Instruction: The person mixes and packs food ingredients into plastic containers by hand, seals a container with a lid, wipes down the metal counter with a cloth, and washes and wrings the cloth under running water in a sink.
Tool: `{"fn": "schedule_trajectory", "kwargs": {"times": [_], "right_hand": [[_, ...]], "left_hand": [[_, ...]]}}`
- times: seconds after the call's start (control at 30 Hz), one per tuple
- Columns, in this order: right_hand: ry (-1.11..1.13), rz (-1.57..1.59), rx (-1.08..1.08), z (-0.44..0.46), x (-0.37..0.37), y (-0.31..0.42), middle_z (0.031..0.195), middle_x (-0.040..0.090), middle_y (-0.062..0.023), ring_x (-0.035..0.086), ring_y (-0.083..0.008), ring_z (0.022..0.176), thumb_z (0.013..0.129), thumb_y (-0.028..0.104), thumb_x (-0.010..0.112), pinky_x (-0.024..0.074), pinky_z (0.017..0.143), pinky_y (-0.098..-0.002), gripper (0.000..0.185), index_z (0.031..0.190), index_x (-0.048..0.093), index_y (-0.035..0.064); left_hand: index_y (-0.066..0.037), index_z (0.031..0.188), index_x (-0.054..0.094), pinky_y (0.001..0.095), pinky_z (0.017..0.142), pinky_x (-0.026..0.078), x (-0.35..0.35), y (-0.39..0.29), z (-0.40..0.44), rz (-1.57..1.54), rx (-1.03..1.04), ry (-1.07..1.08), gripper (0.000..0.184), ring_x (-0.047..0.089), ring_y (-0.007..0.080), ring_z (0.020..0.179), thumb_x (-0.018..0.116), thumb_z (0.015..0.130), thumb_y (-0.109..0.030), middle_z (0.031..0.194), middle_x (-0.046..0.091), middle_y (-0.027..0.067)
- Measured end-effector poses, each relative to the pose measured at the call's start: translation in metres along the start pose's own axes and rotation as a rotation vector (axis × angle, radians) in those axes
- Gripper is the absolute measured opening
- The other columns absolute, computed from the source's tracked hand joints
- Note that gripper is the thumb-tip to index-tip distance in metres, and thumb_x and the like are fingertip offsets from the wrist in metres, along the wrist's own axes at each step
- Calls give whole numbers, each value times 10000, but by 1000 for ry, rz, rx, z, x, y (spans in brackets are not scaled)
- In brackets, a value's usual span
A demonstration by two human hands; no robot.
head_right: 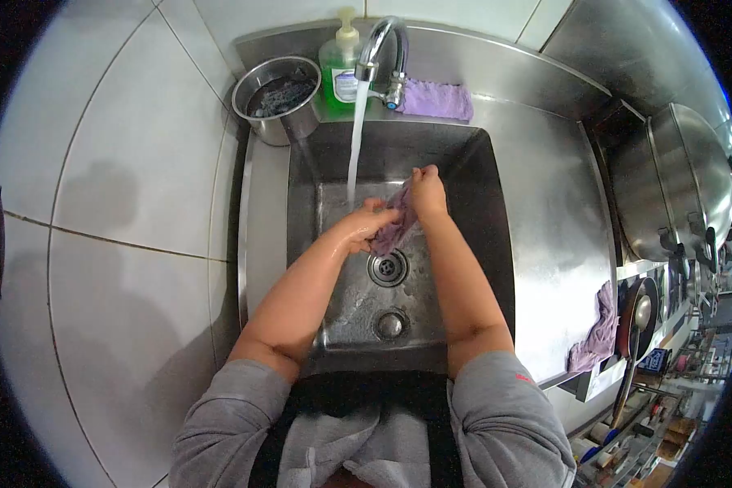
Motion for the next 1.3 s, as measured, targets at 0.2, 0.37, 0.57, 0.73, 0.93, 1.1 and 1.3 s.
{"fn": "schedule_trajectory", "kwargs": {"times": [0.2, 0.37, 0.57, 0.73, 0.93, 1.1, 1.3], "right_hand": [[445, 273, -130, -23, 10, 57, 817, 611, -149, 597, -225, 733, 851, 194, 590, 481, 651, -336, 238, 1029, 557, 38], [344, 357, -336, 4, -18, 118, 739, 608, -81, 564, -130, 671, 836, 126, 590, 461, 602, -292, 166, 976, 619, 40], [24, 354, -641, 57, -54, 202, 827, 624, -155, 595, -344, 791, 844, 80, 518, 466, 706, -349, 175, 989, 606, 39], [-601, 281, -1047, 41, -112, 286, 1040, 567, -186, 545, -375, 948, 887, 161, 487, 405, 883, -443, 222, 1059, 549, 35], [12, -171, -834, 145, -52, 319, 1113, 568, -225, 527, -392, 1056, 938, 337, 294, 378, 941, -475, 436, 1067, 565, 21], [86, -147, -557, 130, -55, 299, 1171, 554, -200, 490, -406, 1124, 932, 353, 234, 341, 975, -511, 469, 1103, 562, 65], [74, -223, -508, 119, -67, 302, 1254, 503, -169, 465, -384, 1163, 926, 332, 254, 334, 986, -520, 450, 1112, 546, 45]], "left_hand": [[-48, 1326, 348, 350, 895, 439, 12, -54, -14, 330, 557, 22, 735, 513, 213, 1068, 682, 721, -297, 1197, 517, 119], [-25, 1016, 602, 347, 735, 476, -60, 15, 18, -637, -5, -367, 240, 589, 207, 865, 513, 839, -160, 959, 609, 104], [-127, 789, 605, 277, 365, 308, -100, -52, -8, -579, 228, -558, 163, 490, 132, 464, 503, 834, -247, 608, 538, 27], [12, 1108, 545, 387, 827, 463, -111, -146, -30, -545, 330, -303, 430, 576, 235, 989, 484, 888, -352, 1081, 593, 142], [-15, 1156, 514, 397, 937, 420, -110, -226, -40, -626, 527, -111, 424, 552, 255, 1075, 381, 959, -366, 1143, 578, 124], [-23, 1167, 507, 426, 931, 421, -99, -235, -29, -729, 494, 3, 435, 554, 267, 1071, 338, 967, -370, 1156, 569, 133], [-26, 1170, 500, 424, 909, 435, -76, -242, -38, -647, 448, 20, 442, 554, 263, 1058, 325, 968, -378, 1169, 556, 139]]}}
Point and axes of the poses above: each hand's wrist, its own z-axis towards the middle knuckle, its own x-axis out of the palm, y = z × x, the point moved 8 cm from there along z, towards the middle knuckle
